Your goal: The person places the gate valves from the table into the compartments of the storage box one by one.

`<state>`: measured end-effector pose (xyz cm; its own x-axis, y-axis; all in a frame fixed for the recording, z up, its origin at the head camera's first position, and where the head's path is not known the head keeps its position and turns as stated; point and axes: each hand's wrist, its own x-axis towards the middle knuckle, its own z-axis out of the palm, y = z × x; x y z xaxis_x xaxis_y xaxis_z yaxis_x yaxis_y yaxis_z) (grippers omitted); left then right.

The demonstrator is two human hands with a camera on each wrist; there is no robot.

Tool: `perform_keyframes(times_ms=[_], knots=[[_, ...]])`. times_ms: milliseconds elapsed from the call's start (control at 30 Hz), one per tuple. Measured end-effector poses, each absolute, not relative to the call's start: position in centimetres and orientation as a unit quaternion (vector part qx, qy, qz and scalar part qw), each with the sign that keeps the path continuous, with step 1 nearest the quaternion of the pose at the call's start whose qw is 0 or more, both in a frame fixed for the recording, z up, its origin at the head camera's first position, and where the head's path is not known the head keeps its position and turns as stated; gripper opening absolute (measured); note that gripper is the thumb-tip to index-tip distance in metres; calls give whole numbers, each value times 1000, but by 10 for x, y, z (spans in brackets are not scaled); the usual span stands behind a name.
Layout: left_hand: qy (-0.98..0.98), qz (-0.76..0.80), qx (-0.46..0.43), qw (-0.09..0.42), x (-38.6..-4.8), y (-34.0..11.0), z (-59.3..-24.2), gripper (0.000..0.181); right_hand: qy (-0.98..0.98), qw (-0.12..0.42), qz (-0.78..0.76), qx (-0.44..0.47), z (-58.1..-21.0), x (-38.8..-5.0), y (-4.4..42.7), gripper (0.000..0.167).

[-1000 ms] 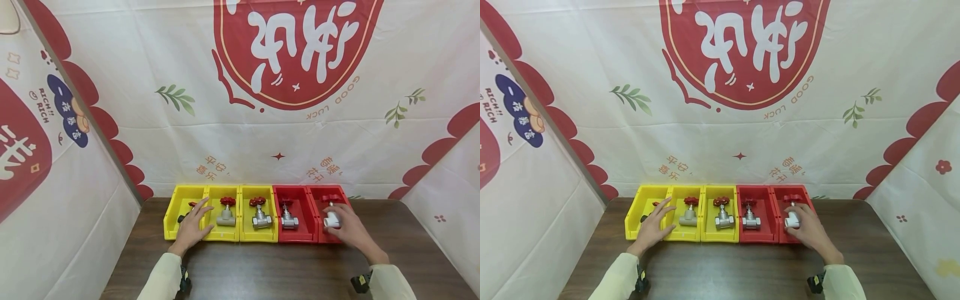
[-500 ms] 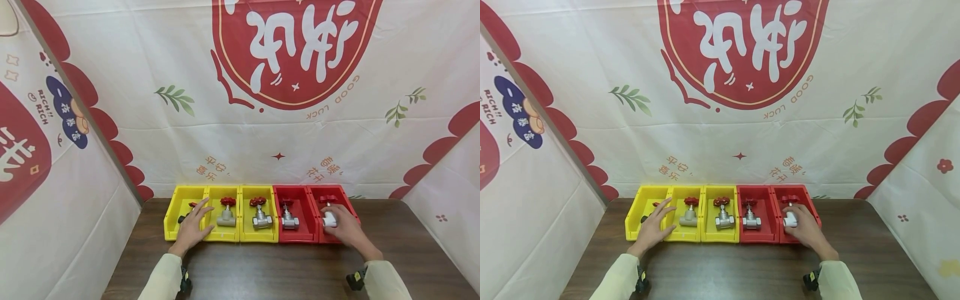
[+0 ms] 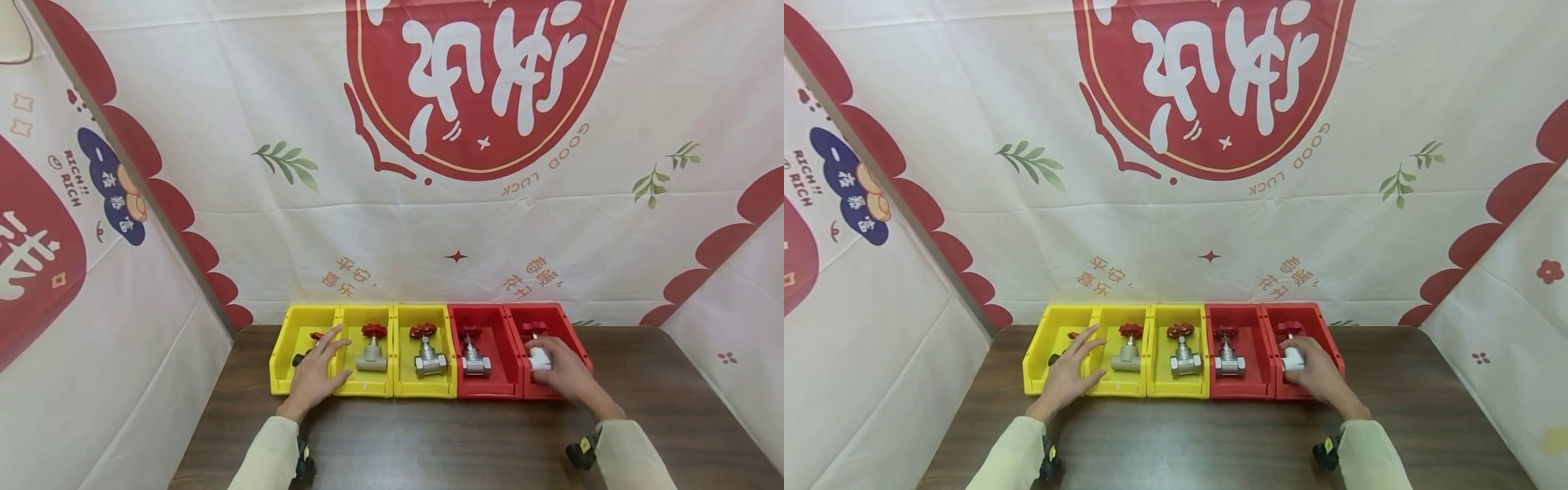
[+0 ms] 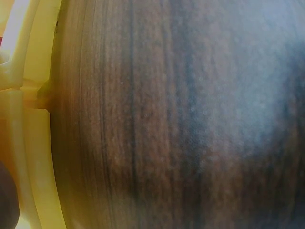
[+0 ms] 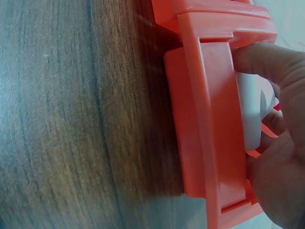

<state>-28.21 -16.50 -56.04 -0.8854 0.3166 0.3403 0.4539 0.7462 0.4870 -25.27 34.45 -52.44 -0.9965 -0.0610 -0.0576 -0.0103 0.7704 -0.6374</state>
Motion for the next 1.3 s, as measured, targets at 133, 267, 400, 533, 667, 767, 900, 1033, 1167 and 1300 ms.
perform_keyframes(times_ms=[133, 267, 400, 533, 667, 767, 900, 1033, 1167, 1300], knots=[[-926, -288, -211, 123, -282, -165, -561, 56, 937, 43, -346, -11, -529, -252, 347, 66], [-925, -289, -213, 126, -282, -165, -560, 57, 937, 47, -347, -12, -531, -252, 347, 66], [-925, -290, -213, 123, -281, -165, -560, 57, 935, 57, -351, -7, -531, -254, 345, 66], [-926, -290, -210, 121, -281, -165, -560, 57, 934, 63, -353, -6, -530, -255, 345, 65], [-926, -291, -208, 119, -281, -165, -559, 57, 935, 63, -348, -6, -532, -256, 344, 65], [-927, -291, -207, 118, -280, -165, -558, 57, 937, 64, -343, -4, -533, -256, 344, 63], [-927, -290, -206, 119, -281, -164, -559, 56, 939, 66, -337, 0, -533, -255, 343, 63], [-927, -289, -208, 122, -281, -164, -560, 56, 938, 70, -339, 2, -532, -255, 343, 64], [-926, -289, -208, 123, -281, -165, -560, 56, 936, 77, -344, 4, -531, -255, 343, 66], [-926, -288, -210, 123, -281, -165, -561, 57, 937, 79, -340, 2, -530, -255, 342, 67]])
